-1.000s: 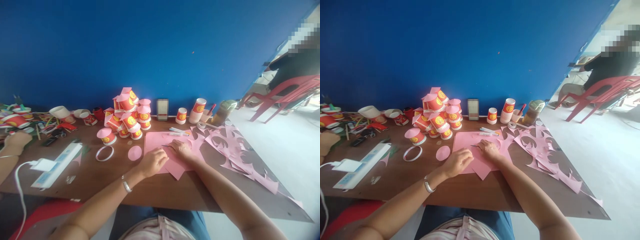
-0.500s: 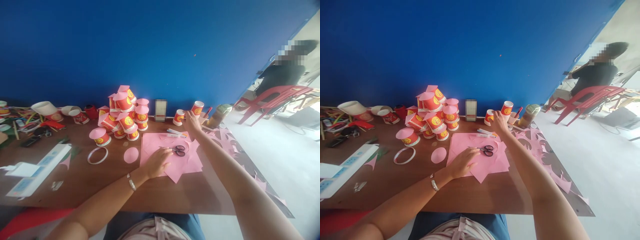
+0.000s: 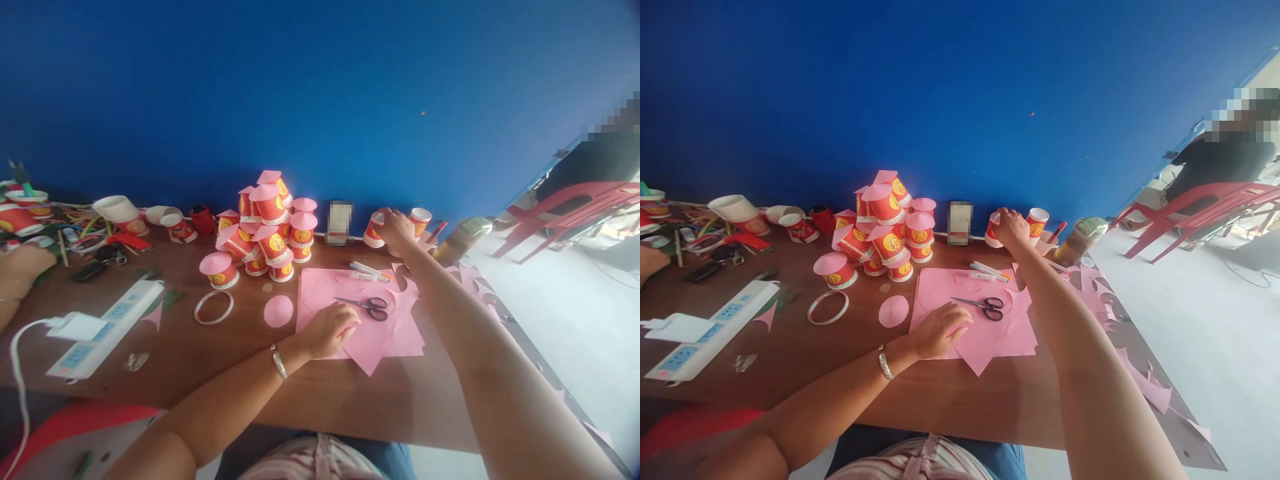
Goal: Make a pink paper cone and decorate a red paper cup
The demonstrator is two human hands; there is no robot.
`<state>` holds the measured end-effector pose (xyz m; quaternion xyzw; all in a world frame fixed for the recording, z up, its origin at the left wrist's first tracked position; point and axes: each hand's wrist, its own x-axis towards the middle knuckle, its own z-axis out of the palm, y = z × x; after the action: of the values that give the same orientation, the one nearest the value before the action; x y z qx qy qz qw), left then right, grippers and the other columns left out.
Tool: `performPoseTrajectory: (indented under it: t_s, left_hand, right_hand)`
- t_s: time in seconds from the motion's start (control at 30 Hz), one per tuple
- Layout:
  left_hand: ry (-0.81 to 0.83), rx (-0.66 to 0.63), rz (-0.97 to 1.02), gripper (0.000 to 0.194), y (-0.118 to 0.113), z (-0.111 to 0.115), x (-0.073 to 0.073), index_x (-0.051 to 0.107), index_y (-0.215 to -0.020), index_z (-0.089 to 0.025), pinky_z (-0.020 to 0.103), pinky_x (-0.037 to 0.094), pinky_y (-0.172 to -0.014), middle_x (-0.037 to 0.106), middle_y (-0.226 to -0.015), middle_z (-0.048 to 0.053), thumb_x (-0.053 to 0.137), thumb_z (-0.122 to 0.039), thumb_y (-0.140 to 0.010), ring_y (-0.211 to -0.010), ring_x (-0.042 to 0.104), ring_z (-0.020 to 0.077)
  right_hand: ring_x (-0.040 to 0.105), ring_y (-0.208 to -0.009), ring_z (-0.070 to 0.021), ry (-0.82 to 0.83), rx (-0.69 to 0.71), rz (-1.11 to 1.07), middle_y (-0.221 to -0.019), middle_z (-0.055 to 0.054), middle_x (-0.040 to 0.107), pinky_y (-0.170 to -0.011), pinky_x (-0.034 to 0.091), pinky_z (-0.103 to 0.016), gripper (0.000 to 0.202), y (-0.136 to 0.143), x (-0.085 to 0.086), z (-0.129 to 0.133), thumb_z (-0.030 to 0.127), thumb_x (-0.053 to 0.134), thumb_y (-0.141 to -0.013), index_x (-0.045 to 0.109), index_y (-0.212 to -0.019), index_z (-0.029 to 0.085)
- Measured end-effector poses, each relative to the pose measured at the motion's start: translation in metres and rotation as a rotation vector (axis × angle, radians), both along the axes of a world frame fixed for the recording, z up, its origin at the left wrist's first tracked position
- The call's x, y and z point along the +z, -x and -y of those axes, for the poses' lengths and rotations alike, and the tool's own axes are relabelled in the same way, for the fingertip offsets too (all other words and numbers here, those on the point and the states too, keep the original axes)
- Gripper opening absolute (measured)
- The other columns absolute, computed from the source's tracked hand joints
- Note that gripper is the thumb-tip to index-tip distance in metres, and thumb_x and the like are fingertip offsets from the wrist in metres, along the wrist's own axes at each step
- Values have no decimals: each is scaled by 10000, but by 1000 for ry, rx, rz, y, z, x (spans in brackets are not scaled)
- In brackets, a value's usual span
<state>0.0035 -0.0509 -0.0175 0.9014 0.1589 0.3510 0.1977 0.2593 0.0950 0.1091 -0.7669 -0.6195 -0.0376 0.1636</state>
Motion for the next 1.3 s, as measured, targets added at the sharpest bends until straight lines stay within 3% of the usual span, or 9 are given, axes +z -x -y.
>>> performPoseTrajectory:
  t_s: [0.23,0.5,0.73,0.83,0.93,0.97,1.1,1.2,1.3]
  left_hand:
    - [57,62,127,206,1,1,7,589,-1100,-226,390,594,-906,690,-1047,66,495,-97,-970,-1020,667,202]
    - [174,226,283,425,5,-3,8,478,-1306,-240,463,574,-945,568,-1219,113,640,-182,-917,-1066,600,232]
    - [248,244,287,534,5,-7,2,429,-1400,-264,454,578,-960,513,-1325,122,657,-219,-919,-1057,606,208]
    - [303,253,320,572,6,-9,1,408,-1430,-271,458,580,-971,496,-1359,123,680,-294,-927,-1083,610,210]
    - [365,282,375,680,7,-11,0,362,-1465,-270,477,568,-1009,486,-1380,130,729,-374,-902,-1160,598,236]
    - [387,298,386,713,7,-12,0,348,-1476,-272,483,561,-1025,477,-1398,135,740,-390,-893,-1188,592,244]
    - [455,354,385,636,6,-15,-1,387,-1443,-273,461,565,-1018,484,-1387,126,717,-389,-912,-1206,589,240]
    - [458,335,366,504,6,-14,0,443,-1372,-266,441,580,-980,518,-1313,105,678,-358,-936,-1129,612,214]
    - [451,345,377,602,6,-12,2,423,-1390,-268,466,572,-1000,498,-1353,119,740,-374,-889,-1166,600,234]
  right_hand:
    - [653,-1184,-349,-14,39,-53,-1382,-140,657,-926,546,-447,516,6,3,7,366,617,-915,587,-1415,241]
    - [658,-1139,-329,-234,103,-291,-1315,-128,694,-963,533,-466,501,-9,13,20,408,657,-871,630,-1333,216]
    - [595,-1265,-321,-479,76,-264,-1415,-148,615,-1082,492,-496,556,-16,26,37,426,628,-887,572,-1395,206]
    - [641,-1193,-310,-477,202,-467,-1327,-120,675,-1000,559,-488,552,-11,31,45,527,623,-889,605,-1355,230]
    - [704,-1084,-286,-309,466,-822,-1103,-79,752,-920,610,-456,538,-1,25,55,633,548,-931,652,-1282,239]
    - [709,-1077,-290,-301,477,-871,-1088,-79,756,-916,614,-457,555,2,20,58,654,580,-911,657,-1270,238]
    - [685,-1148,-294,-350,364,-803,-1214,-94,732,-983,590,-471,619,6,1,61,642,723,-804,660,-1260,228]
    - [683,-1151,-286,-319,326,-775,-1242,-87,730,-994,578,-468,578,7,-10,61,574,719,-816,660,-1272,226]
    - [706,-1086,-281,-241,357,-769,-1211,-87,740,-925,595,-438,542,16,-18,75,528,701,-835,663,-1276,216]
